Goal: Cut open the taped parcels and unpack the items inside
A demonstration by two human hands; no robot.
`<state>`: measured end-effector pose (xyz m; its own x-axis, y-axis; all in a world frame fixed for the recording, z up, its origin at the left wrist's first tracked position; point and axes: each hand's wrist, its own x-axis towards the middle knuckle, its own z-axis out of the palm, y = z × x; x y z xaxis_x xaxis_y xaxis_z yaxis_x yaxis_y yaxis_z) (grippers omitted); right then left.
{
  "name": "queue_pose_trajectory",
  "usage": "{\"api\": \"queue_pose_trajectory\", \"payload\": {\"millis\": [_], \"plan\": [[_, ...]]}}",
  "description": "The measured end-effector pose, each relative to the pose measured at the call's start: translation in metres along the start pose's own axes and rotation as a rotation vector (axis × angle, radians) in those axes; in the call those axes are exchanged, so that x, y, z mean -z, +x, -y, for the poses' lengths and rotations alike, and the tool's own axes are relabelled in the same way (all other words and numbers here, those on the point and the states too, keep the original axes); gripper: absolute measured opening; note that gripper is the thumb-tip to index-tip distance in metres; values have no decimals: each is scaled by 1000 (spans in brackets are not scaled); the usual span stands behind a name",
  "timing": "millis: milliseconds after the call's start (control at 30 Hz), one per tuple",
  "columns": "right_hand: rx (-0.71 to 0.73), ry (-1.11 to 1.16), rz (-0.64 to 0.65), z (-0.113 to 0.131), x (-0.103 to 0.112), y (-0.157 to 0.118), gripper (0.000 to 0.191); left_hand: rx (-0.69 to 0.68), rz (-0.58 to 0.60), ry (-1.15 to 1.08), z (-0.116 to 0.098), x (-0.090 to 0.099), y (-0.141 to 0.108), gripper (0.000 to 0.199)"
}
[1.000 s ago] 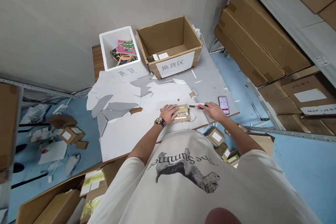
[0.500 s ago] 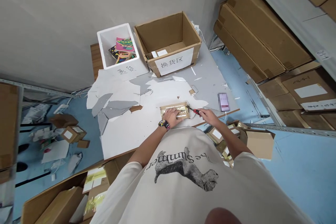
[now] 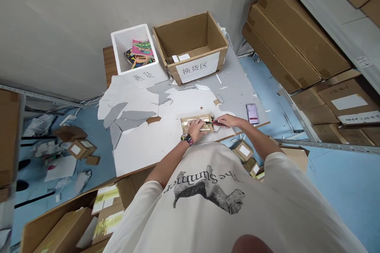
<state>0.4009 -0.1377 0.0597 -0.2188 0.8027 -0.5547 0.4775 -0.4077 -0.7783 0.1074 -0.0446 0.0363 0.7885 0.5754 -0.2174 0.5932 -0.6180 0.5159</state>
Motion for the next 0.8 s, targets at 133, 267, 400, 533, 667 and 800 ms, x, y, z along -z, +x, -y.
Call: {"api": "queue_pose_trajectory", "payload": {"millis": [133, 267, 400, 533, 667, 800], "plan": [[0, -13, 101, 1, 19, -2, 43, -6, -11, 8, -1, -1, -2, 41], [-46, -6, 101, -5, 26, -15, 46, -4, -29, -4, -3, -3, -3, 38], [-51, -41, 84, 0, 15, -8, 42, -35, -26, 3, -4, -6, -4, 32], [-47, -89, 119, 8, 11, 0, 39, -60, -11, 30, -5, -5, -7, 30], [-77, -71, 227, 9, 17, -13, 42, -65, -27, 46, -4, 0, -3, 25], [-135, 18, 126, 2, 19, -34, 45, -40, -39, 21, -3, 11, 7, 29]]}}
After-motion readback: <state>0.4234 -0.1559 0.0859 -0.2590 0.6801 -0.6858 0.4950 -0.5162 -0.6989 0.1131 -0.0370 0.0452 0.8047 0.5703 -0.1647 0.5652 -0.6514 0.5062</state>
